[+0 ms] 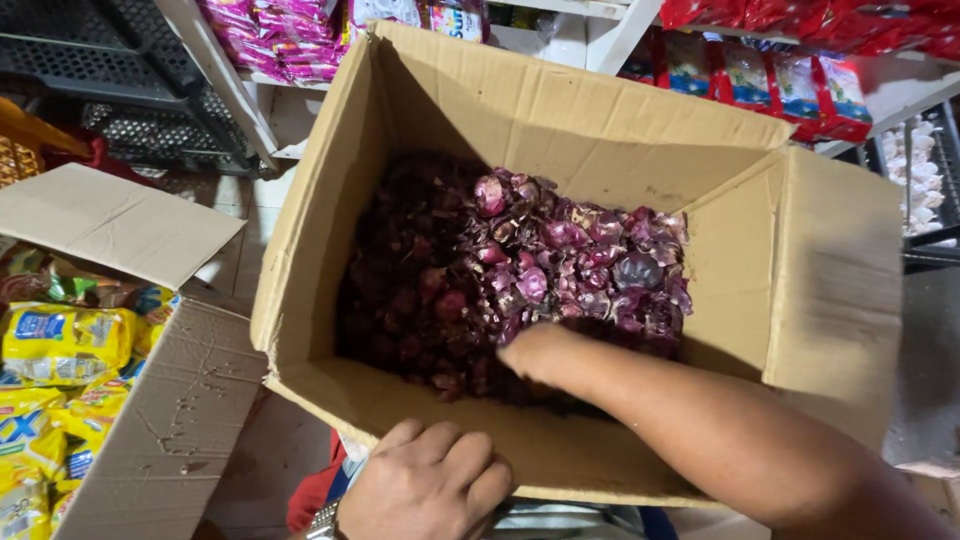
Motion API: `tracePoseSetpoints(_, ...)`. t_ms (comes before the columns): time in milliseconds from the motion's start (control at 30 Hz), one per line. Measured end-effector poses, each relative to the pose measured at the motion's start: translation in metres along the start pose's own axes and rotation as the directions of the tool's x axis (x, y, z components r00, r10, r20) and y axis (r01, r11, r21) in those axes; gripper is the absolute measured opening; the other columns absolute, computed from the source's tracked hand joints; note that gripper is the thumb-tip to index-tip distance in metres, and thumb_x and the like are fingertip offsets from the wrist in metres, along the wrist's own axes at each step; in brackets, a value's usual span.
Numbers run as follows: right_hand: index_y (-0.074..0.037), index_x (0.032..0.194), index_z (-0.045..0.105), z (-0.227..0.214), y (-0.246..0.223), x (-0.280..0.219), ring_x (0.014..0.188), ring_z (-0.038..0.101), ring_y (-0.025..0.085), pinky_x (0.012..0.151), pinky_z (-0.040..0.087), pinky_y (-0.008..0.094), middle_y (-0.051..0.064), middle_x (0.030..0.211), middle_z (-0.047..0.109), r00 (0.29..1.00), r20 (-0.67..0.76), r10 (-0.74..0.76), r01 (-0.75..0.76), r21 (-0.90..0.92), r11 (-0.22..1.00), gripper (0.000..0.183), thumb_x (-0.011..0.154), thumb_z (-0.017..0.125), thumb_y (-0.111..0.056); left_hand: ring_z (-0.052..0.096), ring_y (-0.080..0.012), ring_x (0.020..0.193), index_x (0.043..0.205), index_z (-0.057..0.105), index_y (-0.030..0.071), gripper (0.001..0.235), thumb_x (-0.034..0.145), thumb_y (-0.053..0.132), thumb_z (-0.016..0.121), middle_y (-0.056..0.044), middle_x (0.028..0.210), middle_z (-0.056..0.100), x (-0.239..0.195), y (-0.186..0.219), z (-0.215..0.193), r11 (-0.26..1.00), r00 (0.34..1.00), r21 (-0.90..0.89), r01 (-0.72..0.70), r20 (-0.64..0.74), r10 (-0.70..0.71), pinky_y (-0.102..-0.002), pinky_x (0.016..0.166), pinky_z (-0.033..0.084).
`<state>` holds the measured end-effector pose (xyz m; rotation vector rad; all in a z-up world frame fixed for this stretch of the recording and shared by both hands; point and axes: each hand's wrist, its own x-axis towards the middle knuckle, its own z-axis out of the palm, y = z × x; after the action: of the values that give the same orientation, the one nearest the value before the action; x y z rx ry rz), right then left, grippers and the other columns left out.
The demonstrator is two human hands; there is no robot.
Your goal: Sorting and cleaning red onions from a box in a storage area.
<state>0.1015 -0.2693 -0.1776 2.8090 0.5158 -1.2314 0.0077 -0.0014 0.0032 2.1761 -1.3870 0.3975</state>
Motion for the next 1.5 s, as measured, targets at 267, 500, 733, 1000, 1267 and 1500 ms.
tracePoseSetpoints(267,-0.011,0.117,0.059,-0.157,-0.006,-0.070,0.070,0.066,0.027,0.058,0.055,0.043,0.012,0.088,0.068,0.954,-0.300,0.015,0.217,0.720,0.659,0.036,0.085,0.071,-0.020,0.061,-0.0218,0.078,0.095,0.065,0.016,0.027,0.075,0.033,0.073,-0.002,0.085,0.056,0.010,-0.005,-0.017,0.998,0.995,-0.046,0.032,0.093,-0.027,-0.038,0.063,0.043)
tracePoseSetpoints(500,-0.018,0.129,0.054,-0.178,-0.003,-0.102,0.057,0.067,0.022,0.053,0.057,0.035,0.010,0.097,0.071,0.934,-0.317,-0.163,0.312,0.949,-0.054,0.035,0.094,0.059,-0.018,0.063,-0.0285,0.076,0.094,0.065,0.014,0.028,0.086,0.040,0.074,-0.005,0.082,0.058,0.043,-0.018,-0.032,0.990,0.987,-0.093,0.108,0.127,-0.096,-0.043,0.062,0.045)
tracePoseSetpoints(733,0.000,0.120,0.063,-0.180,0.010,-0.106,0.066,0.068,0.022,0.057,0.058,0.035,0.015,0.096,0.070,0.878,-0.388,-0.282,0.320,0.912,-0.258,0.031,0.108,0.055,-0.028,0.068,-0.0345,0.078,0.110,0.067,0.012,0.025,0.093,0.030,0.069,-0.008,0.099,0.067,0.079,-0.033,-0.041,0.892,0.931,-0.275,0.358,0.037,-0.363,-0.043,0.065,0.054)
tracePoseSetpoints(1000,-0.010,0.119,0.063,-0.182,-0.007,-0.142,0.067,0.070,0.023,0.050,0.058,0.037,0.010,0.094,0.071,0.906,-0.375,-0.198,0.343,0.923,-0.176,0.027,0.101,0.055,-0.028,0.070,-0.0361,0.085,0.136,0.053,0.013,0.053,0.088,0.025,0.071,-0.014,0.119,0.061,0.104,-0.040,-0.035,0.808,0.840,-0.336,0.484,-0.081,-0.536,-0.043,0.071,0.056)
tracePoseSetpoints(1267,0.000,0.122,0.064,-0.170,0.014,-0.160,0.076,0.073,0.024,0.063,0.062,0.038,0.012,0.099,0.073,0.868,-0.480,-0.125,0.446,0.866,-0.228,0.027,0.098,0.059,-0.013,0.066,-0.0292,0.102,0.141,0.050,0.008,0.053,0.093,0.015,0.069,-0.015,0.122,0.060,0.112,-0.060,0.003,0.765,0.916,-0.606,0.218,-0.142,-0.374,-0.039,0.084,0.057)
tracePoseSetpoints(1500,-0.010,0.126,0.070,-0.146,0.053,-0.141,0.075,0.067,0.017,0.065,0.056,0.035,0.008,0.099,0.076,0.863,-0.503,-0.037,0.492,0.823,0.285,0.035,0.092,0.062,-0.015,0.064,-0.0261,0.101,0.139,0.050,0.012,0.038,0.102,0.013,0.057,-0.012,0.115,0.066,0.124,-0.080,0.038,0.150,0.873,-0.927,0.345,0.258,-0.414,-0.040,0.087,0.056)
